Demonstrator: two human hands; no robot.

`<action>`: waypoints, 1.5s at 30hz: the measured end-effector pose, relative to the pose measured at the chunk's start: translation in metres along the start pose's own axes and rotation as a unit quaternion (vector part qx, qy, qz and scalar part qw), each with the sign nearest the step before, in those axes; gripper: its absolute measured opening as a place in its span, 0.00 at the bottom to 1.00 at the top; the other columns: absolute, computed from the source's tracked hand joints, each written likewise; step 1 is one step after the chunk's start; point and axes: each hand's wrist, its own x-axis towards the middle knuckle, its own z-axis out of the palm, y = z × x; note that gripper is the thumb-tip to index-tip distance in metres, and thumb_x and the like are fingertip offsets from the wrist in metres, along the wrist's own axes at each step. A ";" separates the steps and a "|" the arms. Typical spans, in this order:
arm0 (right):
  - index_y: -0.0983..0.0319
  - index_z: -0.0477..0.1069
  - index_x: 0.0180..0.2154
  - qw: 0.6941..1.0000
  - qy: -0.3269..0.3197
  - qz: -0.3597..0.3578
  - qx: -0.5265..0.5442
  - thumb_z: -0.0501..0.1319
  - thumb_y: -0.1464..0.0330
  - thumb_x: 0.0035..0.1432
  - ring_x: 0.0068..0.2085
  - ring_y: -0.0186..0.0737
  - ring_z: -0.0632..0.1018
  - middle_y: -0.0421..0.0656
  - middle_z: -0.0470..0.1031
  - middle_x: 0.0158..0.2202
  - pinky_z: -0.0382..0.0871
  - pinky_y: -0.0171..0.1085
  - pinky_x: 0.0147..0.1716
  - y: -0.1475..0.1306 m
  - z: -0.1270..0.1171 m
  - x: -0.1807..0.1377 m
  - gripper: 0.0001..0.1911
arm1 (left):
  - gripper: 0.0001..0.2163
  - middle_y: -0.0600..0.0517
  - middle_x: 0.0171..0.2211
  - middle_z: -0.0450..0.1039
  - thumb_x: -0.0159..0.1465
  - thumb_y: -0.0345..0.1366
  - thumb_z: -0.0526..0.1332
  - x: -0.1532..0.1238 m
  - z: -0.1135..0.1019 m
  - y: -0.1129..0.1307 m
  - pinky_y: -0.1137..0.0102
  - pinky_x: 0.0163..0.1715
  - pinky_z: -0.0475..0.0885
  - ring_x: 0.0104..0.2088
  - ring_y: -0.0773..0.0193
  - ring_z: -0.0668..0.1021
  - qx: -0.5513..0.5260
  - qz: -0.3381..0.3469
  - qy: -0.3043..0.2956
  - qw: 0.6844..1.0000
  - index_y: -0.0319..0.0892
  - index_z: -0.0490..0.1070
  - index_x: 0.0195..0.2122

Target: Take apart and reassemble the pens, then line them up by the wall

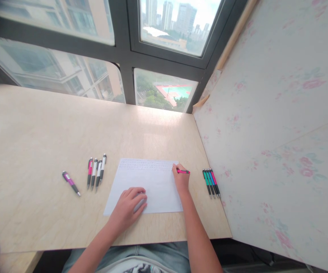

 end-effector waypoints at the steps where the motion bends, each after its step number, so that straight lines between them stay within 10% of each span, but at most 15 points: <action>1: 0.59 0.55 0.19 1.000 0.000 -0.001 -0.003 0.53 0.57 0.60 0.22 0.31 0.58 0.33 0.53 0.17 0.52 0.31 0.22 0.000 0.000 0.000 0.21 | 0.05 0.47 0.46 0.72 0.62 0.31 0.58 0.000 0.000 0.000 0.59 0.44 0.66 0.45 0.54 0.73 0.000 0.000 -0.001 1.000 0.46 0.71 0.37; 45: 0.59 0.57 0.19 0.999 0.035 0.011 -0.018 0.52 0.56 0.60 0.21 0.32 0.60 0.34 0.57 0.16 0.53 0.32 0.23 0.006 -0.002 -0.002 0.21 | 0.05 0.47 0.46 0.72 0.63 0.31 0.58 0.000 -0.001 0.000 0.59 0.45 0.65 0.46 0.55 0.72 -0.006 -0.005 -0.011 1.000 0.46 0.71 0.39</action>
